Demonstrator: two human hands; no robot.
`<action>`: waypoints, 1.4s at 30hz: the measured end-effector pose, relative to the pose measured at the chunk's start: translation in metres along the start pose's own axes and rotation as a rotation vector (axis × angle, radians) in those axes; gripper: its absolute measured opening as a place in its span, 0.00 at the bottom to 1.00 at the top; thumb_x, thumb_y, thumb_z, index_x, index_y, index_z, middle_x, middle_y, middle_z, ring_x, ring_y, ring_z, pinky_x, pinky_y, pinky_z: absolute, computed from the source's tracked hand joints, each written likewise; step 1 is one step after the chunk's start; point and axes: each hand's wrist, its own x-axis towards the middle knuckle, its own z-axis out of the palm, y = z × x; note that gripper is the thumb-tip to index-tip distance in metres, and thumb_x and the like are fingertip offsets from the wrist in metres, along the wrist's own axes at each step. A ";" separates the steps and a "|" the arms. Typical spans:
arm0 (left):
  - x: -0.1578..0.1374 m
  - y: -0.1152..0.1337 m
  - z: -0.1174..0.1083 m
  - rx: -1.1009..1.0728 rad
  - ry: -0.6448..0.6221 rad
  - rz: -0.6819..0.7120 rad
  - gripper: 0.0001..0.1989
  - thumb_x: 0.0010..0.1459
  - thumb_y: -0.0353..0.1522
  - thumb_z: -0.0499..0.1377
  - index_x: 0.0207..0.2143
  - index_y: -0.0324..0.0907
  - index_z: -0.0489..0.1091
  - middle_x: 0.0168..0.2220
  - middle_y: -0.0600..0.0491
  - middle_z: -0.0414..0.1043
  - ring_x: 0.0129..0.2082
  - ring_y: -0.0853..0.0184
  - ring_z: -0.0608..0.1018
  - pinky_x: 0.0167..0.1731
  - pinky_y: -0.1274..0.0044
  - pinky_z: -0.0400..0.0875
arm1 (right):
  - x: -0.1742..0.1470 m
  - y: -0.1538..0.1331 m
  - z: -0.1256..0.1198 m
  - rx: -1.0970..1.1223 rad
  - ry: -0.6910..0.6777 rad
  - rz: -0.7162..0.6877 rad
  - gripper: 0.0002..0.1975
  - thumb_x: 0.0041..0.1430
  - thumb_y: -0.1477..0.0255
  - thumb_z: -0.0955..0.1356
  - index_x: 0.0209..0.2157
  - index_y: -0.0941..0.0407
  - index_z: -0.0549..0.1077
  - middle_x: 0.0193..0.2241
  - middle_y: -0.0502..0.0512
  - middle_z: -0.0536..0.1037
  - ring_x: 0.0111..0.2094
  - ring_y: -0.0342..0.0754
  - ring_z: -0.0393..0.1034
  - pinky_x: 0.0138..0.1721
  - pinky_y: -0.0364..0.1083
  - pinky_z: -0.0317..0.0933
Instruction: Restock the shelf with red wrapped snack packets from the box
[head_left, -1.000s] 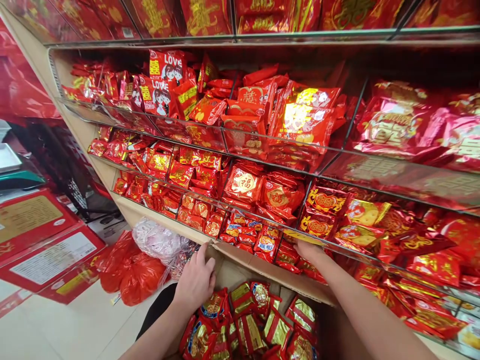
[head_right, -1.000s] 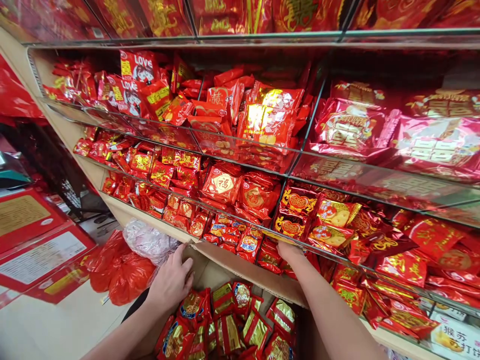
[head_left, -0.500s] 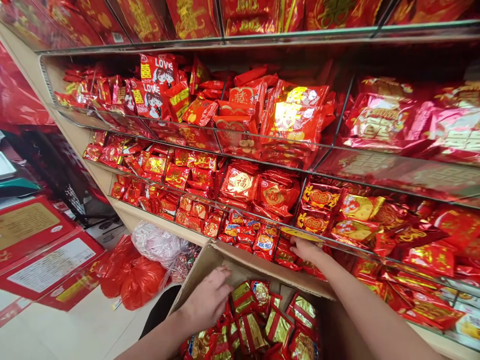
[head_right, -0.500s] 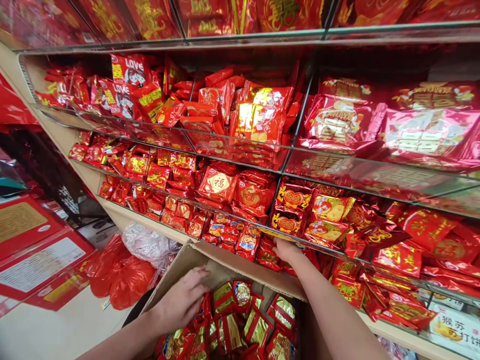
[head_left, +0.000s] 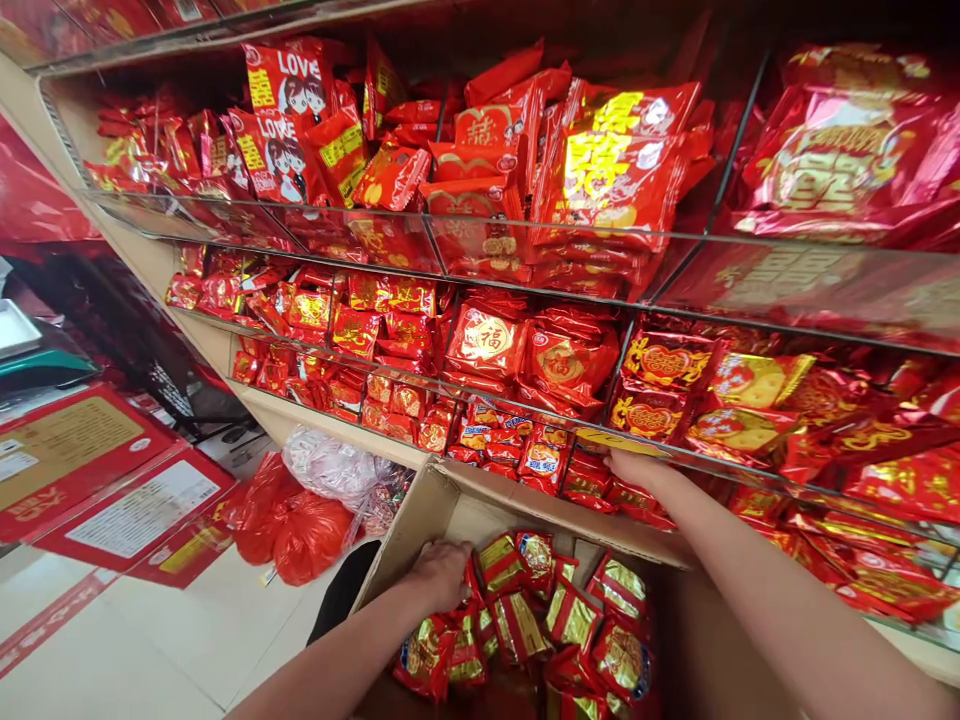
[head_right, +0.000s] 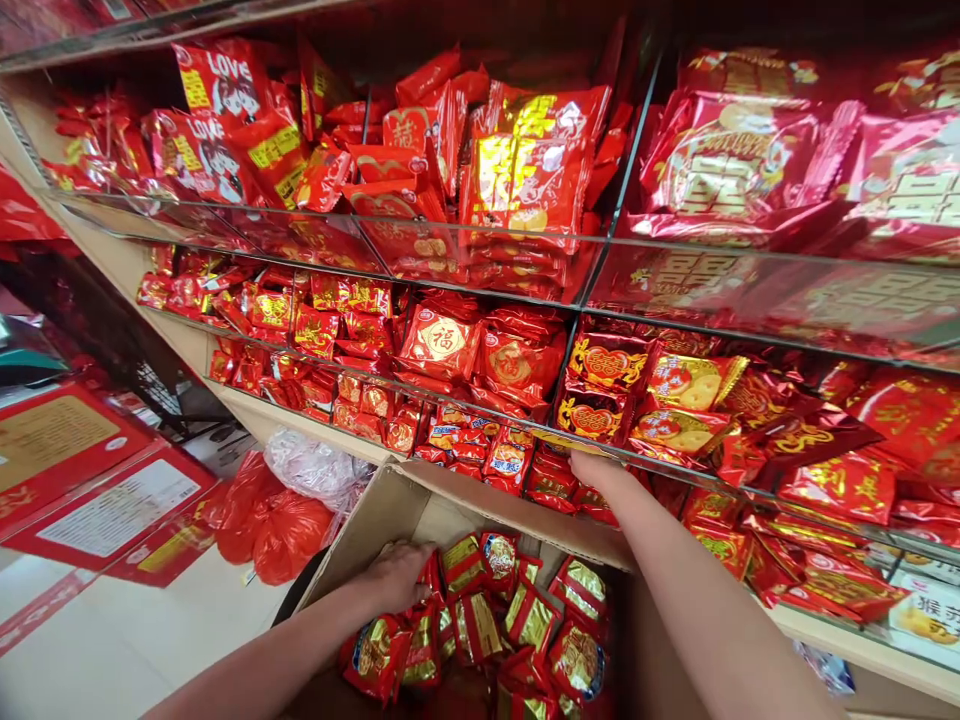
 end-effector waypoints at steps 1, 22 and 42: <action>-0.001 0.000 -0.001 -0.023 0.008 0.001 0.24 0.39 0.29 0.58 0.43 0.39 0.66 0.39 0.41 0.71 0.44 0.50 0.70 0.44 0.61 0.58 | -0.003 -0.001 -0.002 -0.026 -0.065 -0.003 0.11 0.57 0.67 0.62 0.38 0.59 0.68 0.38 0.54 0.70 0.37 0.43 0.65 0.39 0.48 0.61; -0.091 0.154 -0.042 -1.470 0.466 0.386 0.17 0.52 0.33 0.54 0.45 0.45 0.57 0.41 0.52 0.67 0.40 0.69 0.70 0.39 0.76 0.63 | -0.233 -0.169 -0.027 1.460 0.393 0.251 0.15 0.52 0.56 0.61 0.31 0.55 0.62 0.24 0.47 0.67 0.22 0.40 0.59 0.24 0.40 0.58; -0.090 0.146 -0.030 -0.995 0.694 0.295 0.18 0.58 0.43 0.43 0.20 0.42 0.50 0.20 0.59 0.50 0.22 0.74 0.56 0.23 0.80 0.53 | -0.241 -0.147 -0.024 0.878 0.661 0.174 0.22 0.57 0.58 0.54 0.17 0.57 0.60 0.17 0.49 0.62 0.21 0.41 0.55 0.25 0.41 0.52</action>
